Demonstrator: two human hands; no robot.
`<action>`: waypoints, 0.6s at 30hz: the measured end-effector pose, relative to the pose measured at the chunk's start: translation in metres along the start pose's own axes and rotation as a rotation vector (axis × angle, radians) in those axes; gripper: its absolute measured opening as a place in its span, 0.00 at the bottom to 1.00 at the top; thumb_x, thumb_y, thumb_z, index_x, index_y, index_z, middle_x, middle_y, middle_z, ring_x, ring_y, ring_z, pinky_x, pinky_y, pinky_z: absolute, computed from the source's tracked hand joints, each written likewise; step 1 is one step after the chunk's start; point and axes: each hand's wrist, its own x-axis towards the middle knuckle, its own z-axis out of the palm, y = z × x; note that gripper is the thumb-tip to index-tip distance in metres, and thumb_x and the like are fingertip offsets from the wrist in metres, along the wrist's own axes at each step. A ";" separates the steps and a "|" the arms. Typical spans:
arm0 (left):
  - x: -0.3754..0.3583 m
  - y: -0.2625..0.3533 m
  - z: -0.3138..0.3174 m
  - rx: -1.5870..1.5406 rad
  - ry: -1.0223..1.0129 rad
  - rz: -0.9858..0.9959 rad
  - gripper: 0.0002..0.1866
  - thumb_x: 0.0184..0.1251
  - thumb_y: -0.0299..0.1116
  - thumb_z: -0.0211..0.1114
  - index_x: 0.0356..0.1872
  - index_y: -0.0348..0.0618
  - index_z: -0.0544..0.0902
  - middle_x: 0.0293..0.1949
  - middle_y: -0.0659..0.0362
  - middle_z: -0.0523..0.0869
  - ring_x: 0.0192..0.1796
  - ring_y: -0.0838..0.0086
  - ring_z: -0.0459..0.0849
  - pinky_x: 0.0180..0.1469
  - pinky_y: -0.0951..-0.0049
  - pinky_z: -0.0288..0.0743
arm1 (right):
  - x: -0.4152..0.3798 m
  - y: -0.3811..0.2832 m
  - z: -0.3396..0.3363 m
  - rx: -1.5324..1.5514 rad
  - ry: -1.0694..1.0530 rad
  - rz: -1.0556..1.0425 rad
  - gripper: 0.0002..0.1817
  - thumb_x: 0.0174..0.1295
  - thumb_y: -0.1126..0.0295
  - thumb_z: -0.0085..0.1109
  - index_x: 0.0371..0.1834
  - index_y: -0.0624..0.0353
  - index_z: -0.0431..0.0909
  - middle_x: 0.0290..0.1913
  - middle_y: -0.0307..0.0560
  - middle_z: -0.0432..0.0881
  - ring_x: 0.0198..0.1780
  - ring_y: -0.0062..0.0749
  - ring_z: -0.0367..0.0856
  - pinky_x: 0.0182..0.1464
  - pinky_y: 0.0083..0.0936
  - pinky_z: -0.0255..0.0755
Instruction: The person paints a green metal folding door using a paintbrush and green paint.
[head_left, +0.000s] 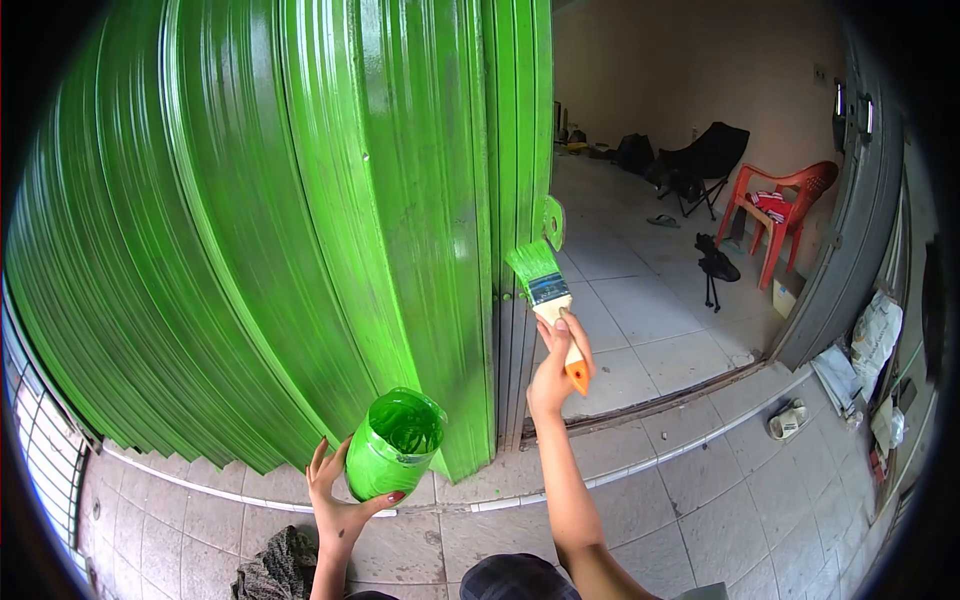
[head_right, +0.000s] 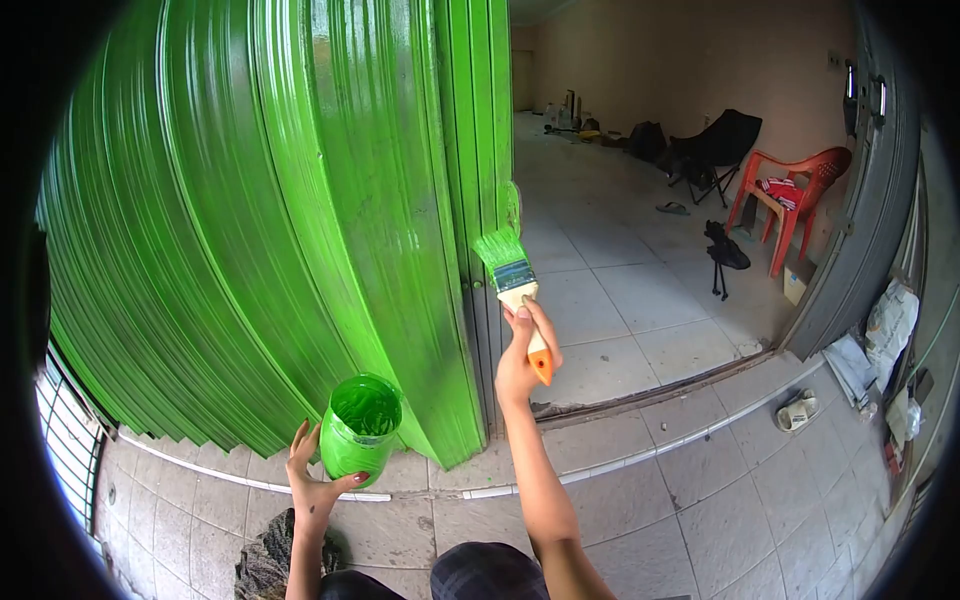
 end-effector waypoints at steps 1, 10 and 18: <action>0.001 0.000 0.000 -0.003 0.005 -0.001 0.47 0.26 0.45 0.83 0.55 0.33 0.80 0.51 0.50 0.85 0.70 0.50 0.65 0.70 0.49 0.55 | 0.001 -0.003 -0.002 0.035 0.020 0.044 0.14 0.67 0.73 0.54 0.49 0.74 0.76 0.45 0.59 0.81 0.46 0.43 0.85 0.50 0.36 0.82; 0.000 -0.003 0.002 -0.009 -0.040 0.006 0.48 0.28 0.49 0.84 0.57 0.36 0.79 0.50 0.49 0.84 0.70 0.51 0.62 0.71 0.49 0.51 | 0.015 -0.002 -0.012 0.115 0.033 0.133 0.17 0.66 0.70 0.55 0.51 0.73 0.73 0.45 0.59 0.82 0.45 0.46 0.85 0.53 0.37 0.78; -0.001 0.002 0.003 0.012 -0.025 0.027 0.47 0.29 0.50 0.84 0.57 0.38 0.79 0.49 0.50 0.84 0.70 0.51 0.63 0.71 0.49 0.51 | 0.019 -0.009 -0.006 0.096 -0.014 0.090 0.16 0.66 0.73 0.54 0.52 0.75 0.73 0.44 0.59 0.82 0.45 0.46 0.85 0.52 0.38 0.79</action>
